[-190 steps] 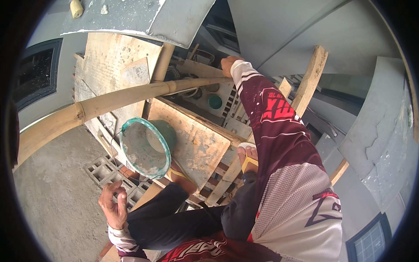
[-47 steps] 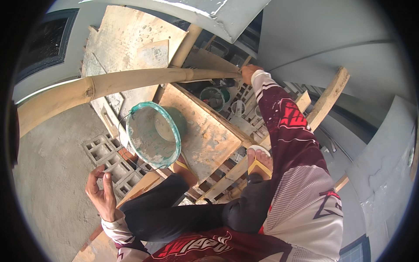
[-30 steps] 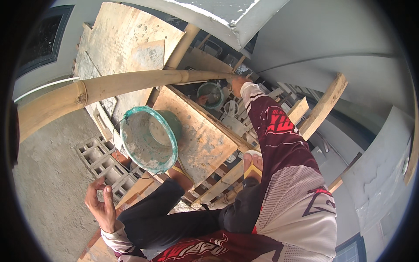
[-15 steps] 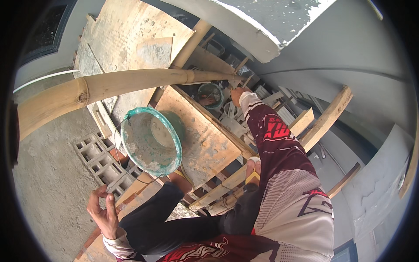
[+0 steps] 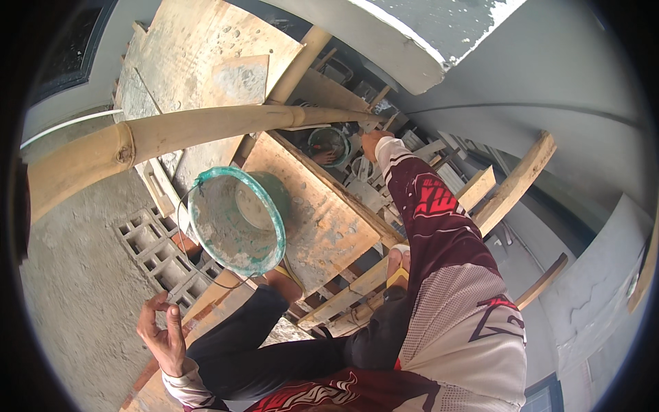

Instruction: The person stands on scaffolding and sprays a liquid from a small bottle onto a concrete wall. They repeatedly dip the bottle into a bucket to refill it and continue spraying the wall surface.

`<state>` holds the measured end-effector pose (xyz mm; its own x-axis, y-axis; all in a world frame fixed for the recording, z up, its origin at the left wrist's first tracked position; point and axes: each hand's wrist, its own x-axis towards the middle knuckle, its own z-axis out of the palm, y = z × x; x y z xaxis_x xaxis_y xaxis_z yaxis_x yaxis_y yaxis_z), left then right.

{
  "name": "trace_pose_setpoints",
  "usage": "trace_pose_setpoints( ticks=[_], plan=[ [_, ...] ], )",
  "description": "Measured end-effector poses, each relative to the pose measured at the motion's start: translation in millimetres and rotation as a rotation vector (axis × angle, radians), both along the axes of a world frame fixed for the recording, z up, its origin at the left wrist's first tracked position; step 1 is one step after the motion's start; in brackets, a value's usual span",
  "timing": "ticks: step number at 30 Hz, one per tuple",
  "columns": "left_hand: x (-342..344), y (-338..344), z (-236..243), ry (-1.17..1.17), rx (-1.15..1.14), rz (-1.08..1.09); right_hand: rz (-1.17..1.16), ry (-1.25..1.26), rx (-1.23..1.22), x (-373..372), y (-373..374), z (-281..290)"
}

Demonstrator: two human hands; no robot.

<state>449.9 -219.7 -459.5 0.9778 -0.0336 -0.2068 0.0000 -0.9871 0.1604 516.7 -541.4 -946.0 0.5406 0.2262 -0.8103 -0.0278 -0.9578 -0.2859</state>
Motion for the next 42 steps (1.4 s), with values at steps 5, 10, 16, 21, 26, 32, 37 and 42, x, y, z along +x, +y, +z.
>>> trace_pose_setpoints(
  ticks=[5,10,16,21,26,32,37,42],
  plan=[
    [2,-3,0,-0.005,0.003,-0.034,0.247,-0.033,0.011,-2,-8,-1],
    [2,-5,-1,-0.014,-0.009,-0.035,0.233,-0.074,-0.013,-1,-8,10],
    [0,-6,0,-0.01,0.001,-0.038,0.299,-0.07,-0.032,2,-9,13],
    [2,-8,0,-0.009,0.024,-0.066,0.105,-0.06,-0.014,1,-12,2],
    [-2,-7,2,-0.006,0.01,-0.027,0.181,-0.146,-0.007,0,-6,-3],
    [1,-8,1,-0.013,0.016,-0.04,0.211,-0.146,-0.059,-16,-5,-49],
    [0,-4,0,-0.011,0.019,-0.036,0.195,-0.102,-0.048,-9,2,-29],
    [3,-5,-2,0.003,0.017,-0.044,0.144,-0.058,-0.036,-7,-1,-25]
  ],
)
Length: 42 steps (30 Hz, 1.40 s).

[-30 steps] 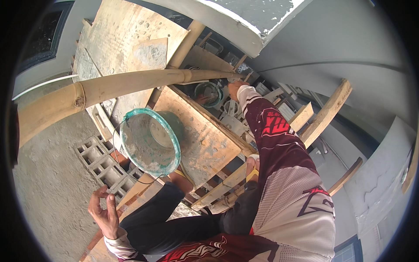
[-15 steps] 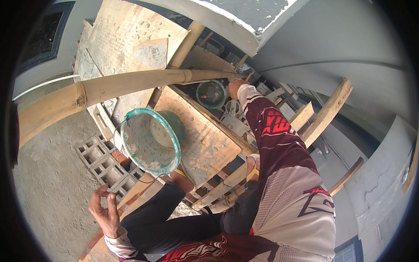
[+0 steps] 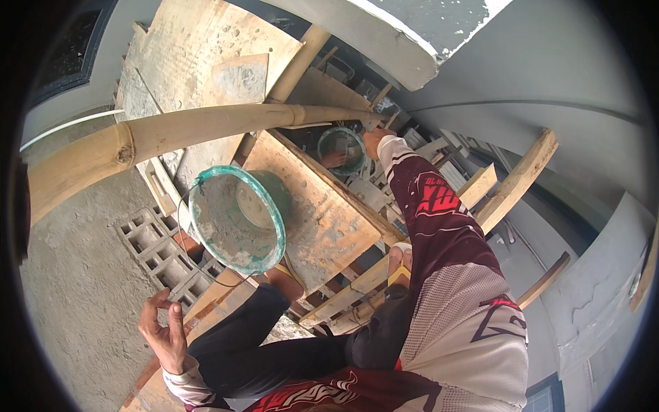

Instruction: The person stands on scaffolding and sprays a liquid from a small bottle onto a concrete wall. They repeatedly dip the bottle into a bucket to refill it and continue spraying the wall surface.

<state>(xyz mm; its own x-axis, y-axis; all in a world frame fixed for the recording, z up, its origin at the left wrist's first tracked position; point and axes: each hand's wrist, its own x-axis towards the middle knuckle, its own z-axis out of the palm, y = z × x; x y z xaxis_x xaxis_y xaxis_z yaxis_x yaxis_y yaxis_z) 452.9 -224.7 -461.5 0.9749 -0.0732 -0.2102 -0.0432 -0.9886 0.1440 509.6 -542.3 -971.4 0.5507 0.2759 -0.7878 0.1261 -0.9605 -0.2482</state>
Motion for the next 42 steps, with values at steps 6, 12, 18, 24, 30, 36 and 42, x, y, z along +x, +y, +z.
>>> trace_pose_setpoints(
  ticks=[6,12,18,24,30,36,42],
  plan=[
    [1,0,0,0.011,-0.005,0.006,-0.154,0.075,0.065,7,-8,46],
    [-2,1,4,0.025,0.009,0.018,-0.11,0.091,0.036,11,-5,41],
    [0,-2,3,0.032,0.004,0.0,0.258,0.412,0.082,-19,10,-60],
    [-3,-5,4,0.03,0.008,0.012,0.092,0.168,0.328,-34,5,-81],
    [-3,-2,4,0.039,0.03,-0.024,0.195,0.304,0.176,-33,7,-69],
    [-3,0,1,0.011,0.028,-0.067,0.129,0.309,0.124,-25,-4,-33],
    [-9,0,3,0.009,0.03,-0.042,-0.125,0.054,0.107,-9,-13,19]
  ],
)
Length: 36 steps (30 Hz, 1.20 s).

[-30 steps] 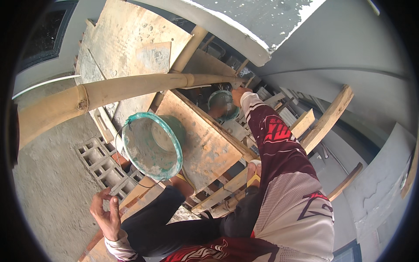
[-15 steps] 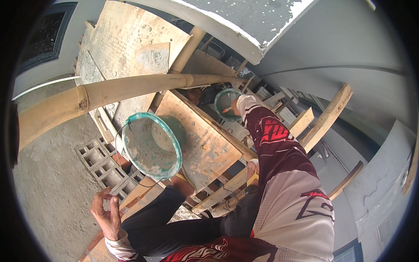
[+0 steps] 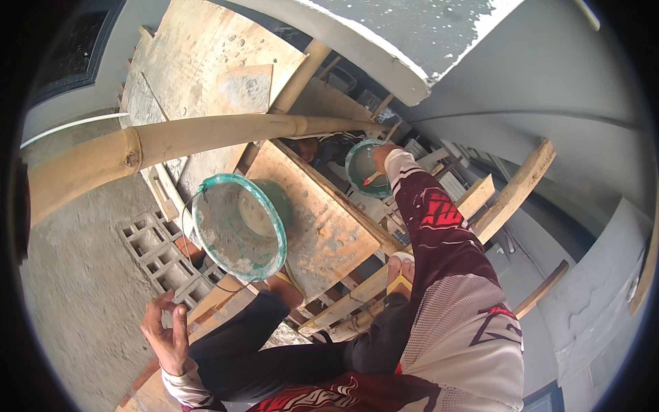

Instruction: The person stands on scaffolding and sprays a liquid from a small bottle onto a concrete wall. They repeatedly dip the bottle into a bucket to refill it and continue spraying the wall surface.

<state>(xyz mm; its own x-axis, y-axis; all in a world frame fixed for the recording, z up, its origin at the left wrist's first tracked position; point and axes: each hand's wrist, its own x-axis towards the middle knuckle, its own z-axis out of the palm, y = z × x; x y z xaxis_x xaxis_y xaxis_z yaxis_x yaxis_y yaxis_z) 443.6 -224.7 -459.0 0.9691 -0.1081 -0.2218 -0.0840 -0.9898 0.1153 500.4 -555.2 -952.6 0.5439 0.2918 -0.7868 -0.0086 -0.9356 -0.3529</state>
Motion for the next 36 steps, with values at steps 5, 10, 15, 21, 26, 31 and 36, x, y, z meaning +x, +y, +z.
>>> trace_pose_setpoints(
  ticks=[5,10,15,21,26,31,36],
  plan=[
    [14,-5,-5,0.046,-0.038,0.062,-0.305,-0.009,-0.033,-32,-47,-78],
    [11,1,-2,0.051,-0.014,0.112,-0.536,0.076,-0.01,-49,-29,-54],
    [9,14,-1,0.036,-0.01,0.119,-0.487,0.175,-0.084,-74,0,-70],
    [17,17,0,0.11,0.008,0.154,-1.103,0.229,0.344,-115,6,-116],
    [13,15,5,0.064,-0.013,0.106,-1.396,0.406,0.361,-65,18,-30],
    [10,10,17,0.027,-0.054,0.026,-1.416,0.163,0.408,-38,0,-6],
    [8,15,4,0.098,-0.173,0.051,-1.224,-0.162,0.419,-17,-10,47]
  ],
)
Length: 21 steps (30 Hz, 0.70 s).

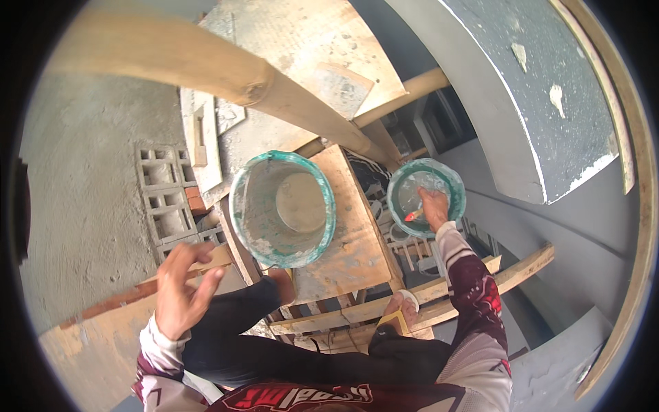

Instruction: The person stands on scaffolding and sprays a liquid from a small bottle onto a concrete wall. They repeatedly dip the bottle into a bucket to refill it and continue spraying the wall surface.

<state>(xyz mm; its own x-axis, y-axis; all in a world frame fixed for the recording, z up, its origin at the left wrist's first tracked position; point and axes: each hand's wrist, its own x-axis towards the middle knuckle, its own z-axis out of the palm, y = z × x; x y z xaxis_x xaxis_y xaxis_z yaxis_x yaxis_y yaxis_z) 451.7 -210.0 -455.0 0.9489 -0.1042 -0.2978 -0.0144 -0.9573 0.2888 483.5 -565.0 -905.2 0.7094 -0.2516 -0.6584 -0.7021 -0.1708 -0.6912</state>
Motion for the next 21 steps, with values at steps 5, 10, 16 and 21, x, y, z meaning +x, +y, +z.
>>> trace_pose_setpoints(
  ticks=[5,10,16,21],
  plan=[
    [-22,18,-30,0.284,-0.157,0.173,0.16,-0.176,-0.076,20,9,110],
    [-37,31,-79,0.357,-0.368,0.251,0.236,-0.305,-0.102,17,12,183],
    [-25,27,-102,0.495,-0.849,0.64,0.354,-0.436,-0.085,-4,19,256],
    [-8,62,-59,0.213,-0.839,0.865,0.462,-0.452,0.094,-14,41,332]
  ],
)
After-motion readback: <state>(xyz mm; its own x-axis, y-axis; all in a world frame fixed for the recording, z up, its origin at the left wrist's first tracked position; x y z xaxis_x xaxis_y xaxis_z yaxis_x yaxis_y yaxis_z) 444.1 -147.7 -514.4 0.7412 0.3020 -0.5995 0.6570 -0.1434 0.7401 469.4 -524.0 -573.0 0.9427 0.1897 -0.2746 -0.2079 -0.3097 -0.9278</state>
